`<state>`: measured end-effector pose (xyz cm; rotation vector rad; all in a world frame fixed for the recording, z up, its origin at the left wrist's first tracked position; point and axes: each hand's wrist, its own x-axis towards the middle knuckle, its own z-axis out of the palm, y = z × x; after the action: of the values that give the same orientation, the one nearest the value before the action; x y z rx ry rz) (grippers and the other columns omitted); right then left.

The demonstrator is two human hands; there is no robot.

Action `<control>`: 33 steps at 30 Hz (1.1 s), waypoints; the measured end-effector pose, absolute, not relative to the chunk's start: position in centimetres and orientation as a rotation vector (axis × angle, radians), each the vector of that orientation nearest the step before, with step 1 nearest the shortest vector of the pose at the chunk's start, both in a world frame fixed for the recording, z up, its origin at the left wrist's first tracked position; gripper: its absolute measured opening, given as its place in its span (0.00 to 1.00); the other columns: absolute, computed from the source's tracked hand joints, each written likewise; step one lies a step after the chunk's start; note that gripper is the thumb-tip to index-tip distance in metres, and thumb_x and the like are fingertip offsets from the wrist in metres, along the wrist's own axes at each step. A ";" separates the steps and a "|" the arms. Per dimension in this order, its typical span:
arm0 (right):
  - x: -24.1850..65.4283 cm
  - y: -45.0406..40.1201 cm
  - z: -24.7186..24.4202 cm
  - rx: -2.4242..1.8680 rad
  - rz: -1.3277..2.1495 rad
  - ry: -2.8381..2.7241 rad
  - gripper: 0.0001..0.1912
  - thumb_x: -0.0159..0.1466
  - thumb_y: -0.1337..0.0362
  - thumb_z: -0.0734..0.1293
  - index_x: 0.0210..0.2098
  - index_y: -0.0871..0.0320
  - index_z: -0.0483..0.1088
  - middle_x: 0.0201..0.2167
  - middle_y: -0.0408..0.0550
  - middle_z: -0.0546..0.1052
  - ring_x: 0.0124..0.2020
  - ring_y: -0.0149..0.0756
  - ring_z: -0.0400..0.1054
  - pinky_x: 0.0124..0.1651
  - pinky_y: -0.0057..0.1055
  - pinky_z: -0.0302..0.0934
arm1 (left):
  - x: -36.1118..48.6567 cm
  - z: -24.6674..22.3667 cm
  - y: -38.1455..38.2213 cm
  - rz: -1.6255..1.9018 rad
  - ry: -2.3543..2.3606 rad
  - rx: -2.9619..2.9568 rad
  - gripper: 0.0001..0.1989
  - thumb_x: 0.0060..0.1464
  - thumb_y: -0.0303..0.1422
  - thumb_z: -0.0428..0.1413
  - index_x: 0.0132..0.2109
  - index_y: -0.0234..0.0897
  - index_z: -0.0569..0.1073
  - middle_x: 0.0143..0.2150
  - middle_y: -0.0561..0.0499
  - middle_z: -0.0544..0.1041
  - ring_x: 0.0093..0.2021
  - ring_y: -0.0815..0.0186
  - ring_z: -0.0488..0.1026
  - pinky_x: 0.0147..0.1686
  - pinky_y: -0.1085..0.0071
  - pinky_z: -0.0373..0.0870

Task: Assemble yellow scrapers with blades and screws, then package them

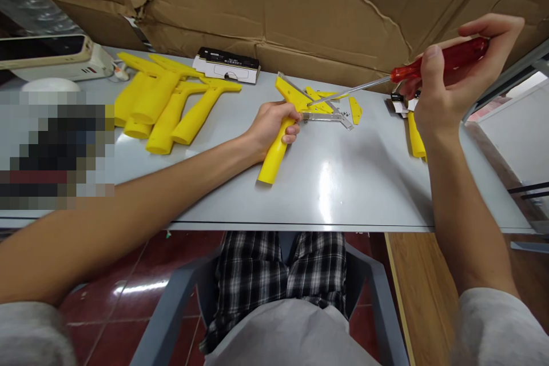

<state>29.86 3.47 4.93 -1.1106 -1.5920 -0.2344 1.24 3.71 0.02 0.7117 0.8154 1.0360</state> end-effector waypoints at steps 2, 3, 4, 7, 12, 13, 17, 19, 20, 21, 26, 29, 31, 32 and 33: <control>30.1 3.9 4.8 -1.054 -0.358 -1.513 0.15 0.76 0.44 0.62 0.55 0.39 0.56 0.52 0.49 0.66 0.38 0.43 0.79 0.31 0.43 0.78 | 1.2 0.1 3.7 1.031 0.814 0.705 0.13 0.39 0.21 0.60 0.35 0.36 0.69 0.28 0.52 0.73 0.17 0.77 0.60 0.11 0.81 0.51; 30.2 4.1 4.7 -1.018 -0.404 -1.479 0.15 0.76 0.43 0.63 0.54 0.41 0.57 0.52 0.48 0.66 0.37 0.42 0.79 0.31 0.43 0.78 | 1.2 0.1 3.7 1.029 0.814 0.703 0.13 0.39 0.21 0.60 0.35 0.36 0.69 0.28 0.52 0.73 0.17 0.77 0.60 0.11 0.81 0.51; 30.3 4.2 4.7 -0.996 -0.414 -1.479 0.15 0.76 0.43 0.63 0.53 0.42 0.57 0.52 0.48 0.66 0.37 0.42 0.79 0.32 0.43 0.79 | 1.2 0.1 3.7 1.028 0.815 0.703 0.14 0.39 0.21 0.60 0.35 0.36 0.69 0.28 0.52 0.73 0.17 0.77 0.60 0.11 0.81 0.51; 30.3 4.3 4.7 -0.946 -0.405 -1.513 0.14 0.76 0.43 0.60 0.53 0.41 0.57 0.51 0.48 0.65 0.37 0.41 0.79 0.33 0.43 0.78 | 1.3 0.1 3.6 1.027 0.821 0.706 0.13 0.39 0.21 0.60 0.35 0.36 0.70 0.28 0.52 0.73 0.17 0.77 0.60 0.11 0.81 0.51; 29.8 3.0 5.1 -0.939 -0.512 -1.554 0.13 0.74 0.44 0.58 0.56 0.34 0.58 0.53 0.48 0.66 0.42 0.45 0.77 0.39 0.48 0.81 | 1.3 0.2 3.6 1.027 0.829 0.705 0.13 0.39 0.21 0.60 0.35 0.36 0.69 0.28 0.51 0.74 0.17 0.77 0.60 0.11 0.81 0.51; 29.8 2.8 5.2 -0.934 -0.515 -1.559 0.13 0.75 0.44 0.59 0.56 0.33 0.58 0.53 0.48 0.66 0.40 0.44 0.76 0.38 0.47 0.80 | 1.3 0.2 3.6 1.026 0.830 0.705 0.13 0.39 0.21 0.60 0.35 0.36 0.69 0.28 0.51 0.74 0.17 0.77 0.60 0.11 0.81 0.51; 30.0 2.9 5.4 -0.889 -0.481 -1.532 0.15 0.74 0.42 0.68 0.53 0.36 0.64 0.50 0.46 0.67 0.33 0.39 0.72 0.27 0.41 0.73 | 1.3 0.2 3.6 1.026 0.827 0.709 0.13 0.39 0.21 0.60 0.35 0.35 0.70 0.28 0.52 0.73 0.17 0.77 0.60 0.11 0.81 0.51; 30.1 3.6 5.4 -0.845 -0.442 -1.517 0.16 0.72 0.41 0.71 0.51 0.39 0.66 0.49 0.46 0.67 0.31 0.36 0.69 0.27 0.40 0.69 | 1.2 0.2 3.6 1.028 0.824 0.717 0.13 0.39 0.21 0.60 0.35 0.35 0.70 0.28 0.52 0.73 0.17 0.77 0.60 0.11 0.81 0.51; 30.2 4.0 5.4 -0.813 -0.422 -1.519 0.17 0.72 0.40 0.72 0.50 0.41 0.67 0.48 0.45 0.66 0.30 0.33 0.67 0.27 0.39 0.68 | 1.2 0.1 3.6 1.029 0.824 0.722 0.12 0.39 0.21 0.60 0.35 0.35 0.70 0.28 0.52 0.73 0.17 0.77 0.60 0.11 0.81 0.51; 30.2 4.5 5.4 -0.712 -0.462 -1.510 0.21 0.71 0.37 0.72 0.49 0.43 0.67 0.46 0.44 0.64 0.29 0.30 0.66 0.27 0.36 0.65 | 1.2 0.1 3.6 1.031 0.823 0.728 0.12 0.39 0.21 0.60 0.35 0.35 0.70 0.28 0.52 0.73 0.17 0.77 0.60 0.11 0.81 0.51; 29.8 5.9 5.3 -0.488 -0.347 -1.498 0.26 0.71 0.36 0.70 0.49 0.51 0.66 0.43 0.40 0.62 0.27 0.18 0.64 0.26 0.23 0.53 | 1.2 0.0 3.7 1.033 0.816 0.761 0.11 0.39 0.21 0.59 0.34 0.33 0.70 0.29 0.52 0.73 0.17 0.78 0.60 0.11 0.81 0.52; 29.5 5.8 5.3 -0.447 -0.325 -1.507 0.29 0.67 0.34 0.73 0.47 0.51 0.68 0.42 0.41 0.63 0.32 0.22 0.69 0.27 0.22 0.58 | 1.2 -0.1 3.8 1.030 0.813 0.751 0.11 0.39 0.21 0.60 0.34 0.34 0.70 0.29 0.52 0.73 0.17 0.78 0.60 0.11 0.81 0.52; 29.4 5.8 5.1 -0.479 -0.333 -1.485 0.29 0.66 0.34 0.75 0.47 0.51 0.68 0.41 0.40 0.63 0.30 0.22 0.69 0.26 0.22 0.58 | 1.2 -0.1 3.8 1.026 0.809 0.737 0.12 0.39 0.21 0.60 0.34 0.34 0.70 0.29 0.52 0.73 0.17 0.78 0.60 0.11 0.81 0.52; 29.5 5.8 5.0 -0.511 -0.327 -1.482 0.29 0.67 0.35 0.74 0.48 0.51 0.67 0.40 0.39 0.64 0.27 0.20 0.67 0.24 0.21 0.56 | 1.2 -0.1 3.8 1.026 0.809 0.728 0.12 0.39 0.21 0.60 0.34 0.34 0.70 0.28 0.52 0.73 0.17 0.78 0.60 0.11 0.82 0.52; 29.6 5.9 4.9 -0.540 -0.326 -1.479 0.29 0.68 0.35 0.73 0.49 0.50 0.67 0.39 0.38 0.64 0.25 0.19 0.65 0.23 0.21 0.55 | 1.2 -0.1 3.8 1.025 0.809 0.719 0.12 0.39 0.21 0.60 0.34 0.34 0.70 0.28 0.52 0.73 0.17 0.78 0.60 0.11 0.82 0.52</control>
<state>29.60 5.85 4.94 -0.5403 -1.4789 -0.3264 1.17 3.85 -0.13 0.7192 0.8091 1.0251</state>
